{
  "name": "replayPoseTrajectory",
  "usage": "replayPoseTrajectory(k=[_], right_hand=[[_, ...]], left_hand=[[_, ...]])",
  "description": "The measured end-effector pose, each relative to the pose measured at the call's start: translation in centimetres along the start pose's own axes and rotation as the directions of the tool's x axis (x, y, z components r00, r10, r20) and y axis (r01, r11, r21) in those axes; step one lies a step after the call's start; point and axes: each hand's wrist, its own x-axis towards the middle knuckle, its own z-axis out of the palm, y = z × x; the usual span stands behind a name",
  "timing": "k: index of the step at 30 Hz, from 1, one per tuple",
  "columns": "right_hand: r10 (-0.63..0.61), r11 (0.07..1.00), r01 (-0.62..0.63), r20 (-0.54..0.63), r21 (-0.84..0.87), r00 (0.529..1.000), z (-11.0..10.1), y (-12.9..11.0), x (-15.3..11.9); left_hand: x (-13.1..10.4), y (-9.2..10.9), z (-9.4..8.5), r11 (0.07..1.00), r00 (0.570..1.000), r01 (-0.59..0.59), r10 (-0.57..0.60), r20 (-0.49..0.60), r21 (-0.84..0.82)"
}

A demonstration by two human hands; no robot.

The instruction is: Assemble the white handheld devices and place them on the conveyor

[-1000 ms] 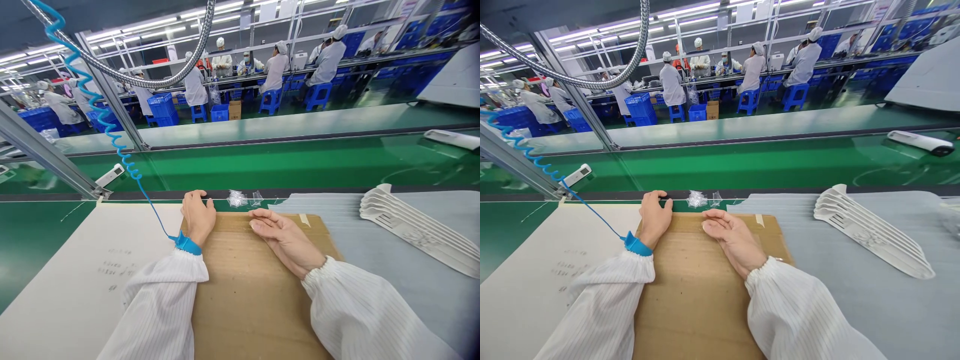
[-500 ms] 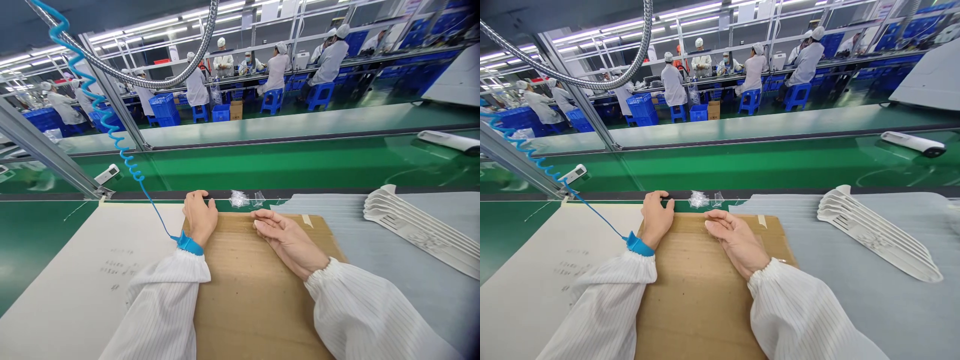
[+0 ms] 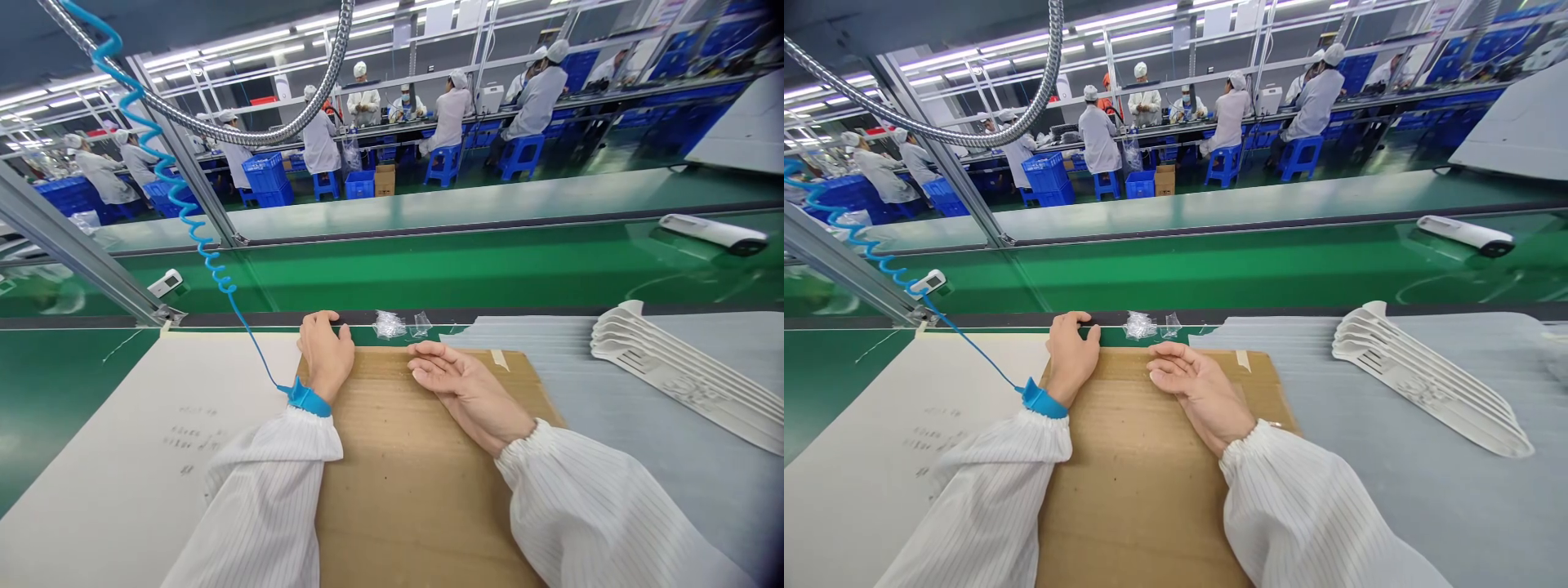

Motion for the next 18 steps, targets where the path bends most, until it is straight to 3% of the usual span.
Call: replayPoseTrajectory(k=[18], right_hand=[[0.0,1.0,0.0,-0.013,0.021,1.0,0.21,-0.11,0.35]], left_hand=[[-0.06,0.03,-0.03,1.0,1.0,-0.01,0.01,0.007,0.011]])
